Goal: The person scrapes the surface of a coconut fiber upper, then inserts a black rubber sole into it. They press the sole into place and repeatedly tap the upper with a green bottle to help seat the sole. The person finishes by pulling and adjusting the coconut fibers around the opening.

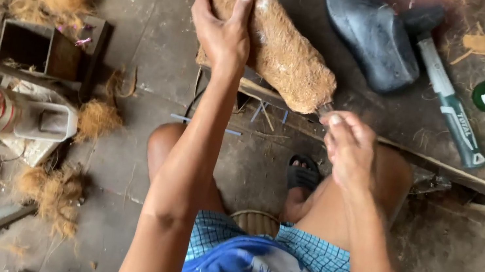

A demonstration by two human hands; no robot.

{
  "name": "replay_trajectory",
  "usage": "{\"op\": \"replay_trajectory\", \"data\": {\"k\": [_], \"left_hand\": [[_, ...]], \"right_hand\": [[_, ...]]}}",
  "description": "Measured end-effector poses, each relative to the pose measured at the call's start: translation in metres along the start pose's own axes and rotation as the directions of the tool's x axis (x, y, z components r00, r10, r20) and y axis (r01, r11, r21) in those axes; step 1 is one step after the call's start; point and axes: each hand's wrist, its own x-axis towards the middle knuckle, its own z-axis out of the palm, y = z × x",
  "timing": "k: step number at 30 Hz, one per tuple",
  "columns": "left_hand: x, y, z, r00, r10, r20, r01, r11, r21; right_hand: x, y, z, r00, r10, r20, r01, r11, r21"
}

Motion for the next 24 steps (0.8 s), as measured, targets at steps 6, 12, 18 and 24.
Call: {"op": "replay_trajectory", "data": {"k": [6, 12, 18, 24], "left_hand": [[0.003, -0.001, 0.007, 0.999, -0.031, 0.039, 0.029, 0.999, 0.042], [0.013, -0.004, -0.001, 0.995, -0.098, 0.032, 0.1, 0.994, -0.053], [0.022, -0.018, -0.003, 0.99, -0.132, 0.051, 0.139, 0.976, -0.168], [0.024, -0.034, -0.003, 0.968, -0.252, 0.002, 0.25, 0.96, -0.124]], "right_hand": [[0.01, 0.0, -0.02, 0.995, 0.102, 0.014, -0.1, 0.987, -0.123], [0.009, -0.033, -0.011, 0.921, -0.117, 0.372, 0.245, 0.917, -0.316], [0.007, -0.03, -0.038, 0.951, -0.112, 0.287, 0.215, 0.909, -0.357], [-0.022, -0.027, -0.084, 0.942, -0.165, 0.292, 0.233, 0.948, -0.215]]}}
